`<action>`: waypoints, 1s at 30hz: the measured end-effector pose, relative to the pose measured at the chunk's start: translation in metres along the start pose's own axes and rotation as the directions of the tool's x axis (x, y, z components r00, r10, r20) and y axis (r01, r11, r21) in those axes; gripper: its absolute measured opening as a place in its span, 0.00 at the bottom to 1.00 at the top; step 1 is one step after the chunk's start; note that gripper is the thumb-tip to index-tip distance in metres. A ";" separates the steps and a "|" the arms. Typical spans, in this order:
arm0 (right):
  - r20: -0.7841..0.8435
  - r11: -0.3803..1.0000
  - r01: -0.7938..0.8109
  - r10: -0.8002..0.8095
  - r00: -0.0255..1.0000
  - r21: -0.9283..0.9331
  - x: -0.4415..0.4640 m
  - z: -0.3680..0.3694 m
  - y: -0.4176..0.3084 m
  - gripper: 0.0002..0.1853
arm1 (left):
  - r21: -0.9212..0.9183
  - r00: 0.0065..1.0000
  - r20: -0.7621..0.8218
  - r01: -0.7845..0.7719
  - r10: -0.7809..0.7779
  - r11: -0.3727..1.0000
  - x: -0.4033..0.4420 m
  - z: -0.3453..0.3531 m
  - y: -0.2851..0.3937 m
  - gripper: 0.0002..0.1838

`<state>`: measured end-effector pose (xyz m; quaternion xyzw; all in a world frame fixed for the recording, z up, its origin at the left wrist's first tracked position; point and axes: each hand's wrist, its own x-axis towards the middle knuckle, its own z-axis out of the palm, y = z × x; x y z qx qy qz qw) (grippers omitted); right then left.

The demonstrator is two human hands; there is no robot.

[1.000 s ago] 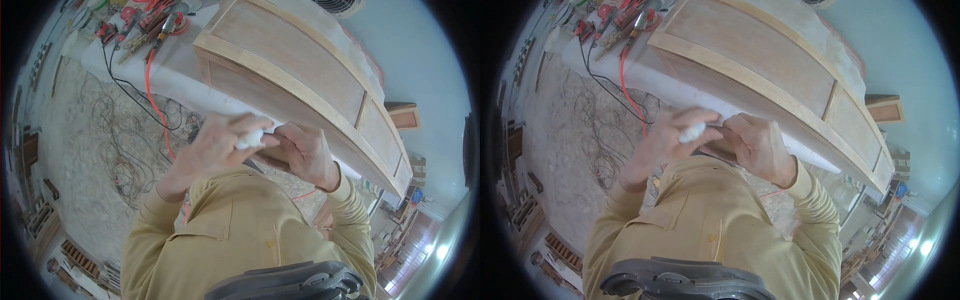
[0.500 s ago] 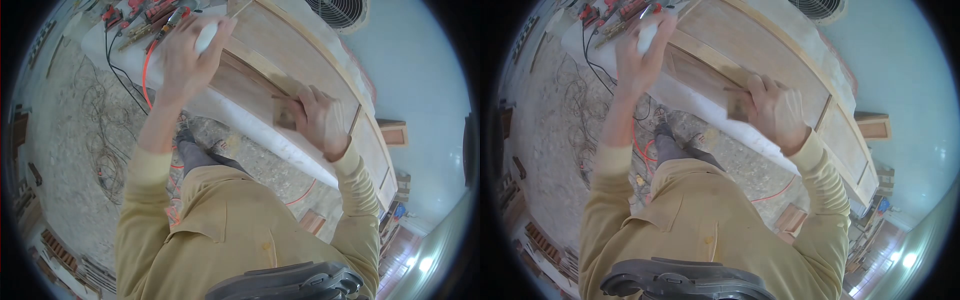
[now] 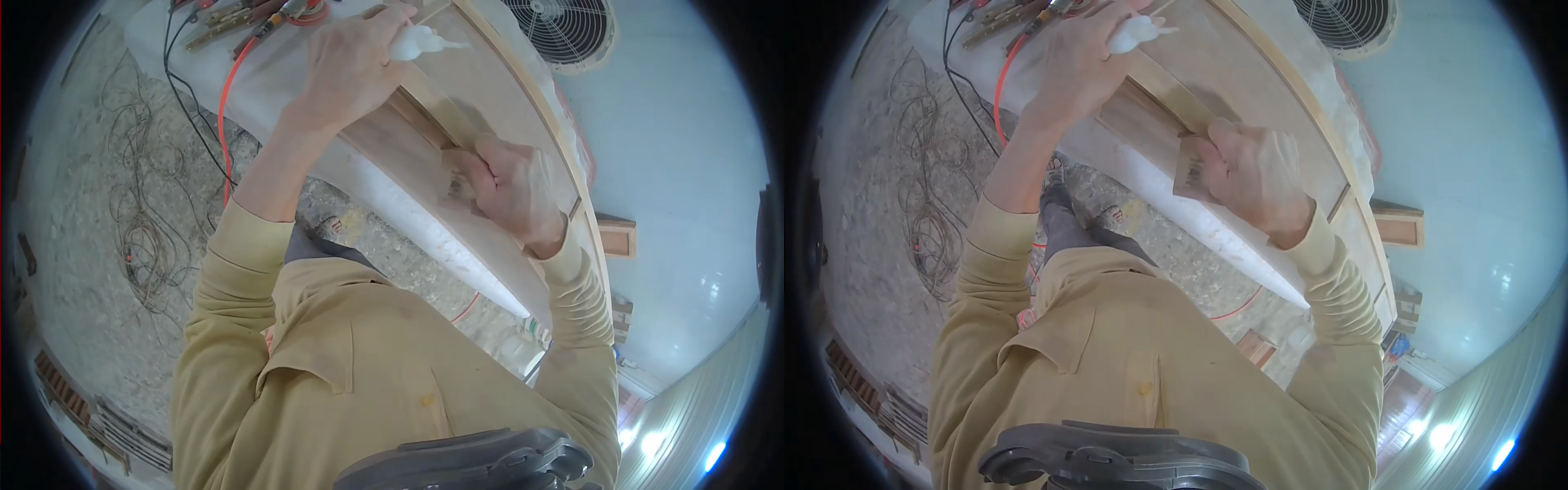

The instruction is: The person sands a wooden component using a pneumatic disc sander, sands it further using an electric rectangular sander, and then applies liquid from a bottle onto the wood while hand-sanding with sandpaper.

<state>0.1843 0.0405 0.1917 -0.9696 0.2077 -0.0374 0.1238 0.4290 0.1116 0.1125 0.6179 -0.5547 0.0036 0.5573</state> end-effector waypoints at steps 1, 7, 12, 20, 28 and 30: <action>0.001 1.000 0.006 -0.006 1.000 0.004 0.010 0.004 -0.004 0.10 | 0.006 1.000 -0.001 0.003 -0.003 1.000 0.001 -0.001 -0.002 0.28; -0.123 0.992 0.103 -0.111 0.986 -0.070 0.024 0.008 -0.001 0.07 | 0.066 0.998 0.038 0.056 -0.058 0.996 0.001 -0.001 0.005 0.30; 0.226 0.929 -0.163 0.089 0.970 0.333 0.001 -0.010 0.026 0.13 | 0.046 0.999 0.011 0.035 -0.036 0.998 0.001 -0.001 0.003 0.29; 0.307 0.950 -0.151 0.062 0.950 0.273 0.009 -0.030 0.032 0.14 | 0.119 0.998 0.021 0.049 -0.052 0.992 0.000 0.001 0.001 0.31; 0.039 0.924 0.379 -0.377 0.925 -0.044 0.012 -0.014 0.023 0.11 | 0.153 0.995 0.043 0.084 -0.091 0.985 -0.001 0.003 0.007 0.31; 0.232 0.977 -0.158 0.122 0.965 0.144 -0.011 -0.026 0.022 0.12 | 0.056 1.000 -0.007 -0.025 0.025 0.998 0.001 0.000 0.005 0.31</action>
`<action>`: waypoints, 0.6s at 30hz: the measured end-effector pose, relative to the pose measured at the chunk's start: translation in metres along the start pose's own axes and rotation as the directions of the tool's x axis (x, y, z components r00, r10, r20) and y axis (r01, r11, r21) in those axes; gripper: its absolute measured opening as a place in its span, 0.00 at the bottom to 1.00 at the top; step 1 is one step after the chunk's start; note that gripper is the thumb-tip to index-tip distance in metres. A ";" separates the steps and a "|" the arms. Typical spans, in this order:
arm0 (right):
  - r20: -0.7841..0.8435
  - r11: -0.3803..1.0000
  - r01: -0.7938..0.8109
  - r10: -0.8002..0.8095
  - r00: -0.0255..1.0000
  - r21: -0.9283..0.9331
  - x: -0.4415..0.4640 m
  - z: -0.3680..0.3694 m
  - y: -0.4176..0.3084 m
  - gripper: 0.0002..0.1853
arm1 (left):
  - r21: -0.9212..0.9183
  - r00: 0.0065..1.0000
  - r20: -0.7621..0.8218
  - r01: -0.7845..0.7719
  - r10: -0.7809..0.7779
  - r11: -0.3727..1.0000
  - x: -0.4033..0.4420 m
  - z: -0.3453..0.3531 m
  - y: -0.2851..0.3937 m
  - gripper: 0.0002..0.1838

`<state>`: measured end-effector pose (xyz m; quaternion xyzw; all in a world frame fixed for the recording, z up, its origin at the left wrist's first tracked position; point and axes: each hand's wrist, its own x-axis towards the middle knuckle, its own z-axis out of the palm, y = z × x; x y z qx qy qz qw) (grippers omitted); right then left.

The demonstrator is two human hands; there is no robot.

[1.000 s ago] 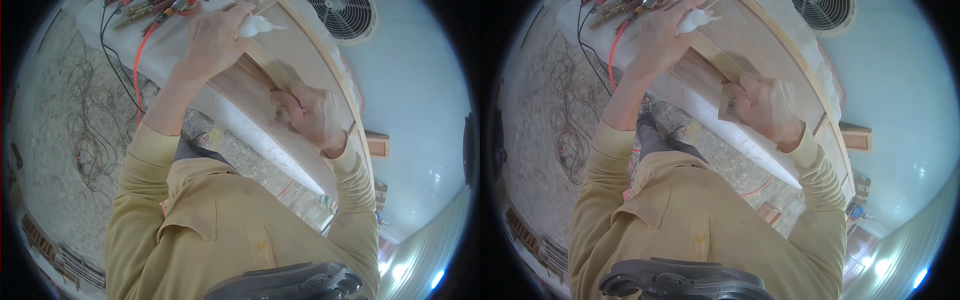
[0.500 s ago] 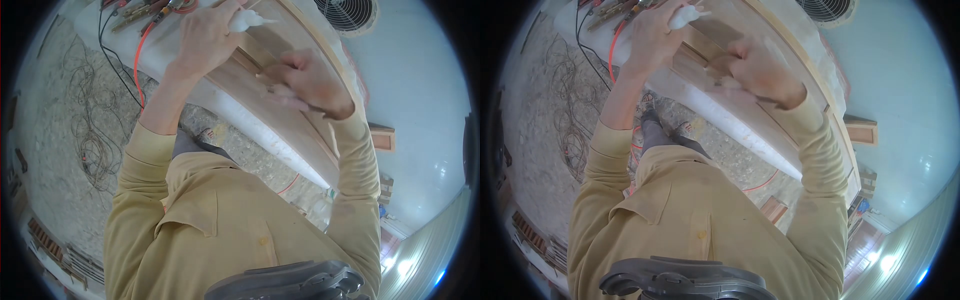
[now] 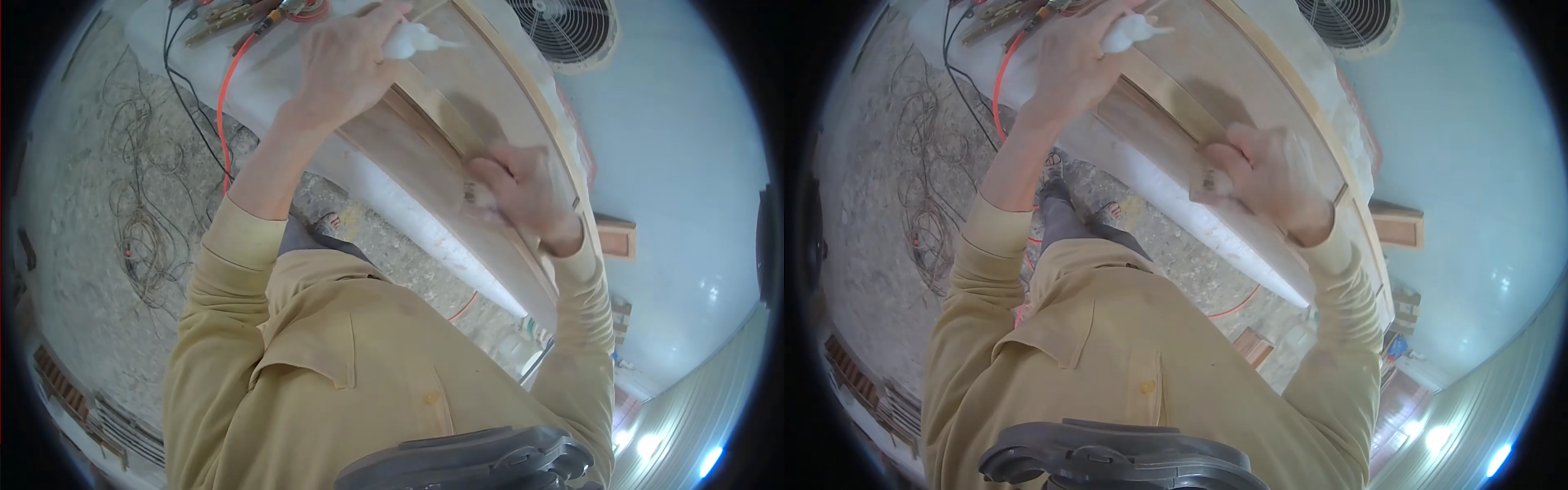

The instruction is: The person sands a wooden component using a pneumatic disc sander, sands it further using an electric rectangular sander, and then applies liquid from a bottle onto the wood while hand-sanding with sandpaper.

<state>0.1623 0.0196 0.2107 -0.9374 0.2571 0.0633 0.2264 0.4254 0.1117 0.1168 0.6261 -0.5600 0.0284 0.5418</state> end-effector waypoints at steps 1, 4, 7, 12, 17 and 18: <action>0.006 1.000 0.012 -0.012 1.000 -0.005 0.006 0.000 -0.003 0.12 | 0.007 1.000 -0.011 0.006 -0.006 1.000 0.000 -0.002 0.001 0.31; -0.136 0.957 0.281 -0.289 0.948 -0.069 0.034 0.016 -0.020 0.10 | -0.007 0.995 0.059 0.083 -0.082 0.997 0.001 -0.003 0.004 0.32; -0.283 0.908 0.290 -0.376 0.882 -0.303 0.062 0.029 -0.025 0.08 | 0.004 0.999 0.013 0.047 -0.047 0.999 -0.003 0.005 -0.005 0.32; -0.127 0.968 0.119 -0.150 0.980 -0.222 0.016 0.013 -0.027 0.09 | 0.126 0.997 0.005 0.080 -0.081 0.989 -0.008 0.013 -0.014 0.29; -0.277 0.894 0.233 -0.352 0.894 -0.383 0.077 0.033 -0.055 0.06 | 0.097 0.997 0.025 0.066 -0.069 0.993 -0.006 0.013 -0.018 0.27; -0.311 0.857 0.254 -0.416 0.855 -0.449 0.083 0.035 -0.057 0.06 | 0.070 0.998 0.019 0.056 -0.058 0.996 -0.008 0.013 -0.020 0.28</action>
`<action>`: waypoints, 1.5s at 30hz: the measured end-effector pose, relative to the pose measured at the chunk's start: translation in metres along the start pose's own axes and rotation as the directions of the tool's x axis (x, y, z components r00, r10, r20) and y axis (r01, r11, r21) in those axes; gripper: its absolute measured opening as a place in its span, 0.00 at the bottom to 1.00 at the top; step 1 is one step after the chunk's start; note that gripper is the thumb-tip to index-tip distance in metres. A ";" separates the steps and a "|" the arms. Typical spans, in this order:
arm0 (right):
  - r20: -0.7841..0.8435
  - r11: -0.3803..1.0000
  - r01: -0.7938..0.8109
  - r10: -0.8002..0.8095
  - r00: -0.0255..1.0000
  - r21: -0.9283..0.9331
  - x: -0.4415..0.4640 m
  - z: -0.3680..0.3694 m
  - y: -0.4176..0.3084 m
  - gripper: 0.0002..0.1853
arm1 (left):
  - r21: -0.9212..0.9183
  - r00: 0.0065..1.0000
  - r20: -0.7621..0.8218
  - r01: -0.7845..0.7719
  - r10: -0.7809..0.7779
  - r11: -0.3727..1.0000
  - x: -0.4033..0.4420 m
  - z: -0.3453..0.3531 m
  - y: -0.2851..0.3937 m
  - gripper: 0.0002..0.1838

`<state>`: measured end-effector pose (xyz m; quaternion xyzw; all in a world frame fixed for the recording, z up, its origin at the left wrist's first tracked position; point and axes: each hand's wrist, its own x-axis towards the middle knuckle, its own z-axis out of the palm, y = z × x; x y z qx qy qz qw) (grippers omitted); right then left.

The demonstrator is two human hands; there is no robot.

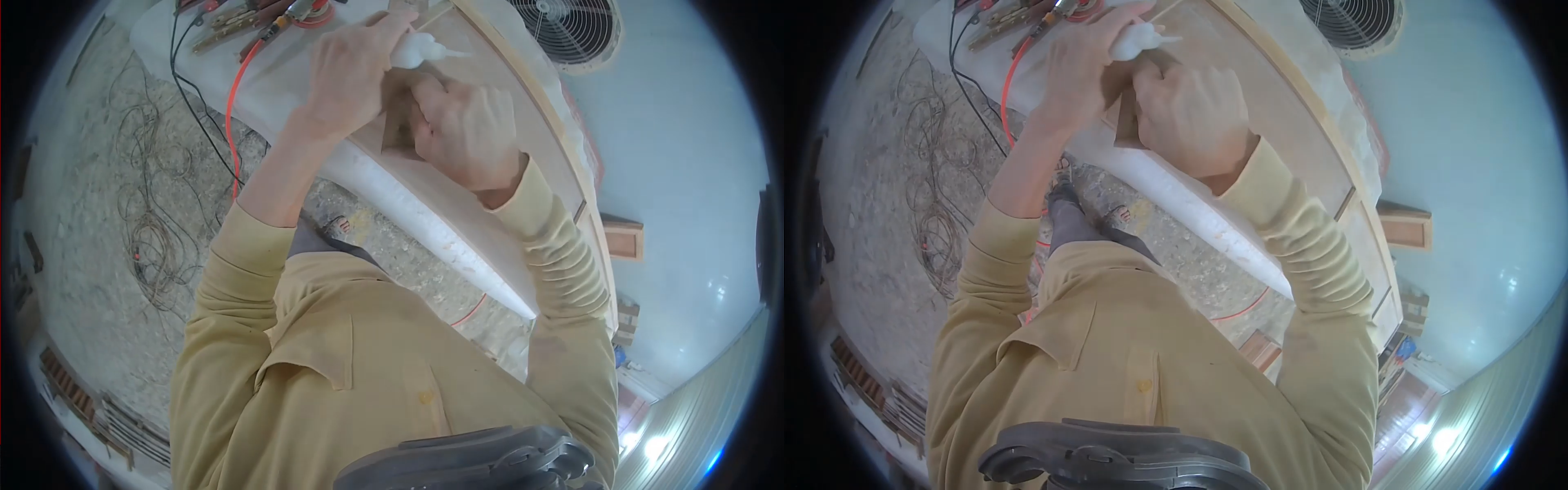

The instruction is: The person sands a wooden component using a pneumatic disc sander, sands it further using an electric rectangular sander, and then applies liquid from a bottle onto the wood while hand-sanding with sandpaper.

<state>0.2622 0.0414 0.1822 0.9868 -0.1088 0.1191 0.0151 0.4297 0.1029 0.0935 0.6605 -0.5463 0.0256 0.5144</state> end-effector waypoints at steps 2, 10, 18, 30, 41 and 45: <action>0.043 0.997 -0.061 0.062 0.997 -0.037 -0.018 -0.007 -0.002 0.06 | 0.007 0.999 0.046 0.018 -0.018 1.000 0.007 -0.017 0.018 0.30; 0.051 0.951 -0.301 0.305 0.951 -0.065 -0.146 -0.047 0.006 0.11 | 0.028 0.996 0.055 -0.078 0.076 0.997 0.009 -0.017 0.019 0.29; -0.037 0.964 -0.258 0.260 0.965 0.061 -0.134 -0.032 0.019 0.15 | 0.039 0.996 -0.004 -0.086 0.086 0.996 0.004 -0.006 0.002 0.30; 0.180 0.866 -0.477 0.450 0.875 0.152 -0.069 -0.020 0.005 0.15 | 0.025 0.996 0.072 -0.049 0.048 0.998 0.007 -0.012 0.006 0.30; 0.686 -0.645 -0.291 0.523 0.506 0.706 -0.179 -0.030 -0.075 0.11 | -0.566 0.906 0.321 -0.050 0.276 0.823 -0.056 -0.045 0.111 0.12; 0.717 -0.919 -0.064 0.259 0.647 0.390 -0.159 -0.018 -0.106 0.14 | -0.640 0.856 0.453 0.117 0.250 0.759 -0.089 -0.052 0.122 0.10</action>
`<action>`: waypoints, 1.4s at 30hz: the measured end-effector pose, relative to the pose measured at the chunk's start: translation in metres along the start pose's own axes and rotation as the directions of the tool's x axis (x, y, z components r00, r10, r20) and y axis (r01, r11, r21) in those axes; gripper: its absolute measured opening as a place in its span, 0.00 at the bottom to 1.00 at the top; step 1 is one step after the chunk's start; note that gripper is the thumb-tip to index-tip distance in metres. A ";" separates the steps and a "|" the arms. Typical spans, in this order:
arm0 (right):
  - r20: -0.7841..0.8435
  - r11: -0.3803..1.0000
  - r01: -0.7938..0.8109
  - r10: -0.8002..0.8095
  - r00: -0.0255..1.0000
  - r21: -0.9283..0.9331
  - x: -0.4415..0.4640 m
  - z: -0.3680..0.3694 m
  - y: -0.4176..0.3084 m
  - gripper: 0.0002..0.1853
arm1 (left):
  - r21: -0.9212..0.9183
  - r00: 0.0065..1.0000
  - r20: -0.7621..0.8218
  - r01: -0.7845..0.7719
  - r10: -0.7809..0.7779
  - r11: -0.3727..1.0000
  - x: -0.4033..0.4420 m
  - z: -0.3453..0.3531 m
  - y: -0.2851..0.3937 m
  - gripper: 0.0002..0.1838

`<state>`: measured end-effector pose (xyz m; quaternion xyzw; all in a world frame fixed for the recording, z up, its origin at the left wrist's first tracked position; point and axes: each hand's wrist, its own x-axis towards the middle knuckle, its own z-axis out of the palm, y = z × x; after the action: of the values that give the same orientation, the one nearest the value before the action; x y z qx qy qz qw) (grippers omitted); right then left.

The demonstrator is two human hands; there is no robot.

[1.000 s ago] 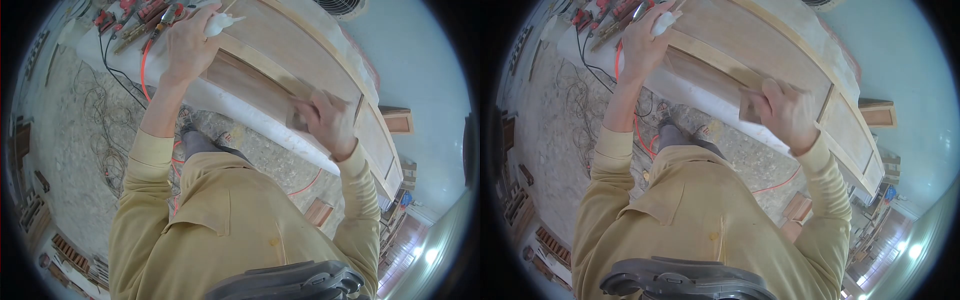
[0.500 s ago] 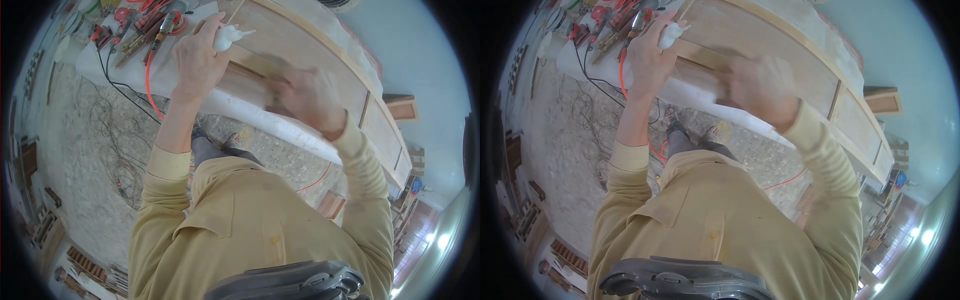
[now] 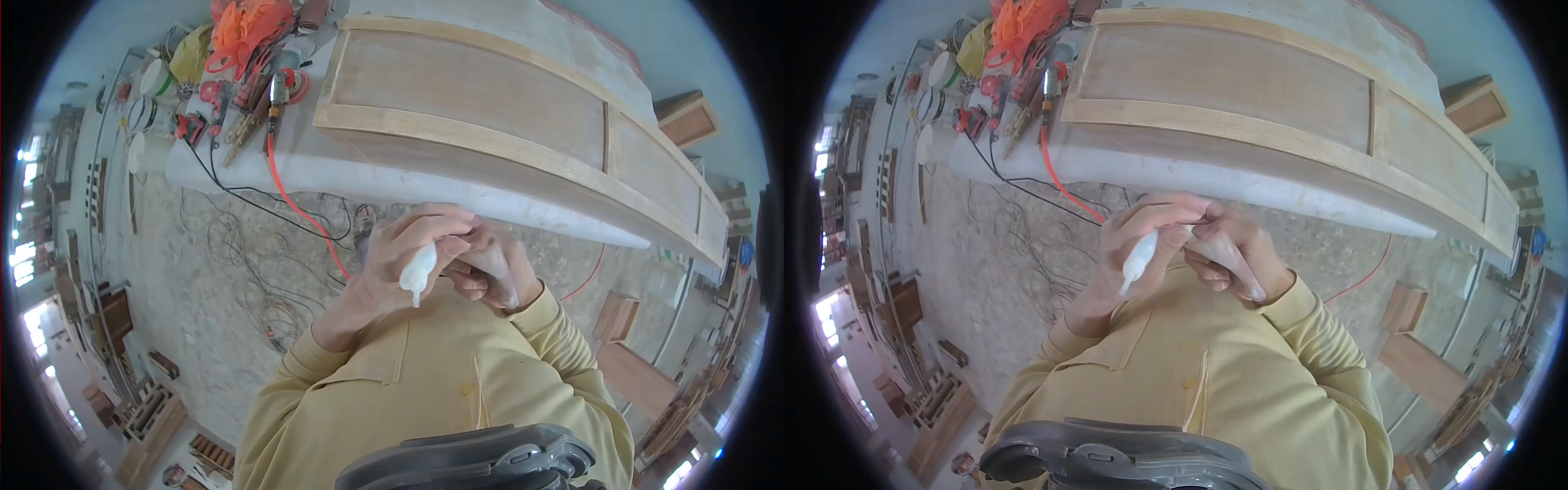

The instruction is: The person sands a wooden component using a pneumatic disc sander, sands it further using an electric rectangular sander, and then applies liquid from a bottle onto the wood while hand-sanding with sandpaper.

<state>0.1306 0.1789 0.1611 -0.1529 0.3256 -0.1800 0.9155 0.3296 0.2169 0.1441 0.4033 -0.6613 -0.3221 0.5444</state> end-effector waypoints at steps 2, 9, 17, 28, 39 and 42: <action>-0.042 0.999 0.020 -0.018 0.999 0.044 0.012 0.001 0.011 0.14 | 0.010 0.999 0.038 -0.017 0.017 1.000 -0.001 -0.017 -0.005 0.09; -0.036 0.927 0.367 -0.371 0.928 -0.079 0.052 0.057 0.041 0.30 | 0.180 0.983 -0.028 -0.175 0.183 0.968 0.016 -0.089 -0.021 0.09; -0.108 0.599 0.754 -0.797 0.595 -0.268 0.073 0.124 0.072 0.24 | 0.123 0.991 0.075 0.101 -0.111 0.987 0.033 -0.145 -0.037 0.08; 0.441 -0.366 -0.516 -0.897 -0.027 -0.775 0.025 0.022 -0.009 0.27 | -0.055 0.909 -0.166 0.379 -0.382 0.924 0.083 -0.193 -0.074 0.16; 0.383 -0.394 -0.556 -0.913 0.143 -0.732 0.062 -0.016 0.004 0.27 | -0.005 0.916 -0.113 0.386 -0.384 0.923 0.091 -0.195 -0.090 0.22; 0.309 -0.267 -0.642 -0.950 0.049 -0.719 0.047 -0.025 -0.002 0.28 | -0.006 0.901 -0.111 0.422 -0.420 0.907 0.080 -0.206 -0.096 0.23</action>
<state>0.1477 0.1527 0.1184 -0.6906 0.6547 -0.2497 -0.1790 0.5428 0.1038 0.1389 0.5584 -0.5307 -0.4034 0.4938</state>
